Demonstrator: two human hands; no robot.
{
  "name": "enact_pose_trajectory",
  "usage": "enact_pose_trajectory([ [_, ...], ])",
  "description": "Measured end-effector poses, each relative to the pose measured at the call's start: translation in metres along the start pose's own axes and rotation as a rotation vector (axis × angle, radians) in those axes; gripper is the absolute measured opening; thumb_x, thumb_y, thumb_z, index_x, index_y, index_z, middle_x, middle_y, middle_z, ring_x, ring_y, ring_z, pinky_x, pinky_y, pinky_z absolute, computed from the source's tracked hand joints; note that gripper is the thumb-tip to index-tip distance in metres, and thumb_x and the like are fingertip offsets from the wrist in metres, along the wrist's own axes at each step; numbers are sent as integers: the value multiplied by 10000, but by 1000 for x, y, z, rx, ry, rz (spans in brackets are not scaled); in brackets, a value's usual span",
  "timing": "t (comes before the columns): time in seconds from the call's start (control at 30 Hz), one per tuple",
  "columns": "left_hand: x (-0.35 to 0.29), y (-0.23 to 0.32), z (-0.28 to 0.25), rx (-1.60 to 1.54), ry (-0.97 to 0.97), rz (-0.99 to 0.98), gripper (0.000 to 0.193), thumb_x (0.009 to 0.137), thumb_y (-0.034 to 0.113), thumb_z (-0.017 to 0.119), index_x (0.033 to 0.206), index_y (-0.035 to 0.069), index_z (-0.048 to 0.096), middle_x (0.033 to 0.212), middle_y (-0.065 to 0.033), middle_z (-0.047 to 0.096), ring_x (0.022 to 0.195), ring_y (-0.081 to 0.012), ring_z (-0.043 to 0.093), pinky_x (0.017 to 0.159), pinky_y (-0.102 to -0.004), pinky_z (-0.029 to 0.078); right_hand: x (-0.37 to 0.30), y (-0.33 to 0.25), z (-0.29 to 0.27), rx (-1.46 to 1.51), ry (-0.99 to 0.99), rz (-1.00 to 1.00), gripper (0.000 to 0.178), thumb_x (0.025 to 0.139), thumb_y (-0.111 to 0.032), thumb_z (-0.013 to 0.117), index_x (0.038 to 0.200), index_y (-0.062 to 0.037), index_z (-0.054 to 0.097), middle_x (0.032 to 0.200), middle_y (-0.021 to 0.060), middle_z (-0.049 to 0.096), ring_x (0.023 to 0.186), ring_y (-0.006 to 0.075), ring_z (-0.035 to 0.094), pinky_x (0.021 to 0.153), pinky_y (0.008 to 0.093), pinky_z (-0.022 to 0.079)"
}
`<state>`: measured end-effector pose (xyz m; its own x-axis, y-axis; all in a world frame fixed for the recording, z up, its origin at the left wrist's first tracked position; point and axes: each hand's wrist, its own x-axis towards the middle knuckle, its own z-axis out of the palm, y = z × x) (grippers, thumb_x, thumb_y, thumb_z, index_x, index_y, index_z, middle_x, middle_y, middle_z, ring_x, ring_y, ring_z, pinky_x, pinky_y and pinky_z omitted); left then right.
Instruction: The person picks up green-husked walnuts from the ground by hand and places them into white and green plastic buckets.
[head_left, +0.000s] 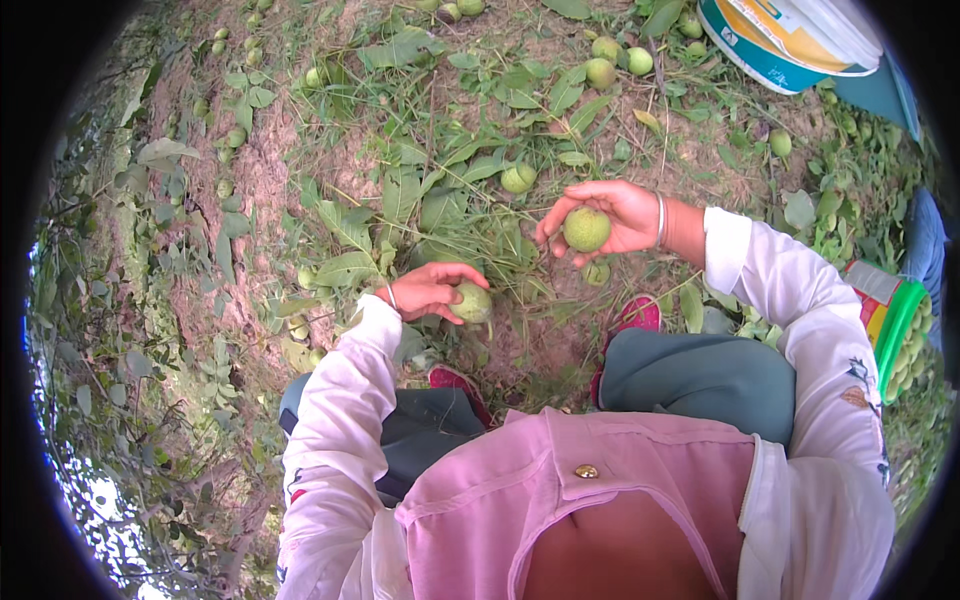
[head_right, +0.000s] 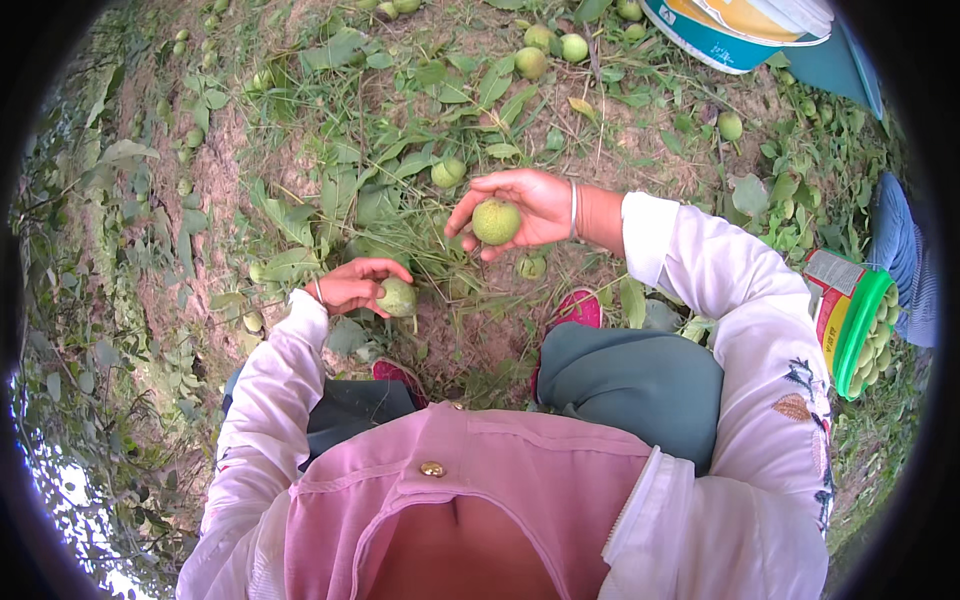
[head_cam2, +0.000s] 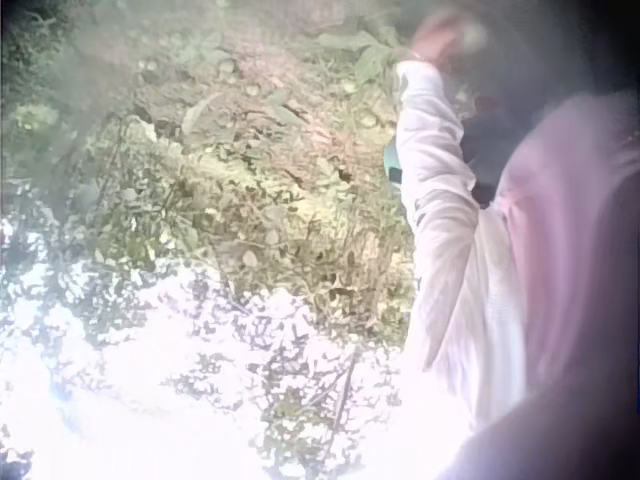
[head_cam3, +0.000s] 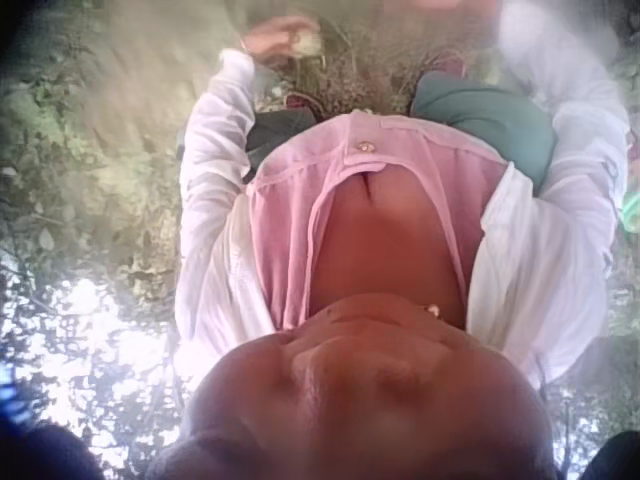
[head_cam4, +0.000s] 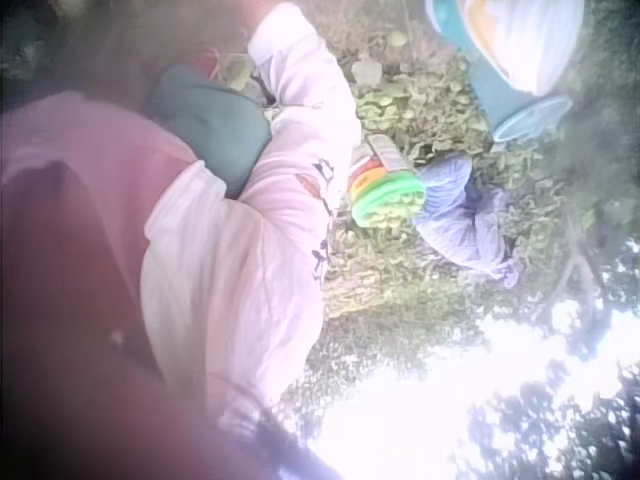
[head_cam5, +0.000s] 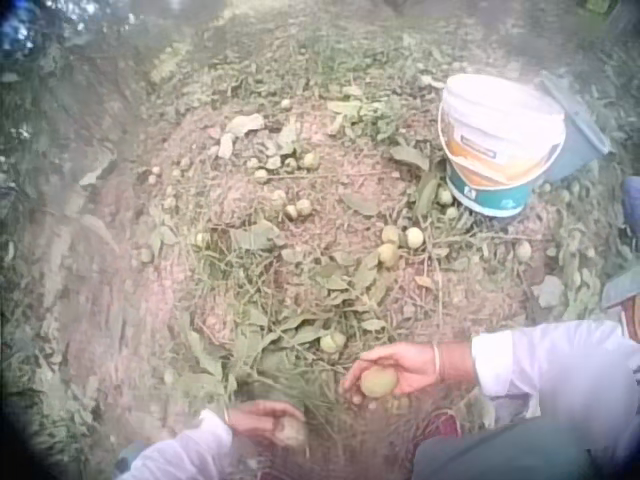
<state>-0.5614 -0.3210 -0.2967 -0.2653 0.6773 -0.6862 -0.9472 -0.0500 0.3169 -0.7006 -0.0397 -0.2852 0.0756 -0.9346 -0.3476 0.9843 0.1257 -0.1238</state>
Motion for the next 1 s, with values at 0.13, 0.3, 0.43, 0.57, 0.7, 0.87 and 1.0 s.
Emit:
enact_pose_trajectory([
  [0.13, -6, 34, 35, -235, 61, 354, 408, 813, 205, 474, 1154, -12, 416, 1046, -120, 529, 909, -194, 556, 734, -315, 501, 2, -14, 14, -192, -15, -187, 318, 847, -205, 457, 1049, 39, 494, 1054, 118, 497, 769, 185, 561, 633, 325, 487],
  [0.3, 0, 26, 57, -328, 185, 421, 406, 890, 299, 395, 1147, -14, 405, 1000, -157, 543, 845, -248, 588, 704, -304, 513, 11, -15, 37, -595, 55, -158, 420, 788, -150, 555, 1164, -42, 403, 1116, 108, 456, 741, 159, 552, 598, 286, 483],
  [0.43, 10, 32, 68, -205, 283, 426, 471, 894, 386, 359, 1145, -12, 382, 991, -161, 538, 791, -236, 600, 673, -280, 528, 43, 6, 23, -1336, -55, -501, 494, 767, -208, 613, 1184, -65, 389, 1047, 101, 508, 722, 139, 555, 570, 236, 461],
  [0.57, 4, 42, 68, 6, 417, 249, 383, 897, 350, 374, 1096, 25, 410, 896, -130, 571, 716, -182, 608, 574, -237, 503, 21, 8, 26, -733, 110, -179, 508, 777, -187, 609, 1211, -84, 365, 1013, 93, 516, 652, 135, 558, 542, 255, 463],
  [0.7, 8, 30, 19, 565, 842, 90, 228, 839, 231, 487, 980, 52, 497, 864, -135, 595, 681, -194, 600, 538, -261, 467, -47, -39, 39, -303, 250, -342, 559, 778, -160, 599, 1252, -97, 310, 995, 91, 487, 648, 180, 576, 495, 279, 474],
  [0.87, 3, 38, 7, 1058, 1329, 671, 190, 723, 23, 524, 913, 32, 525, 988, -154, 494, 748, -305, 534, 656, -364, 437, -145, -153, 89, -747, 728, -1115, 494, 759, -102, 598, 1199, -58, 378, 944, 104, 524, 716, 170, 560, 533, 275, 476],
  [1.0, 15, 64, 47, 1007, 1109, 913, 153, 724, -21, 489, 864, 14, 539, 855, -132, 530, 671, -285, 531, 611, -342, 437, -231, -249, 71, -1070, 1317, -1485, 372, 776, -85, 584, 1124, -24, 469, 959, 92, 555, 803, 173, 569, 637, 269, 481],
])
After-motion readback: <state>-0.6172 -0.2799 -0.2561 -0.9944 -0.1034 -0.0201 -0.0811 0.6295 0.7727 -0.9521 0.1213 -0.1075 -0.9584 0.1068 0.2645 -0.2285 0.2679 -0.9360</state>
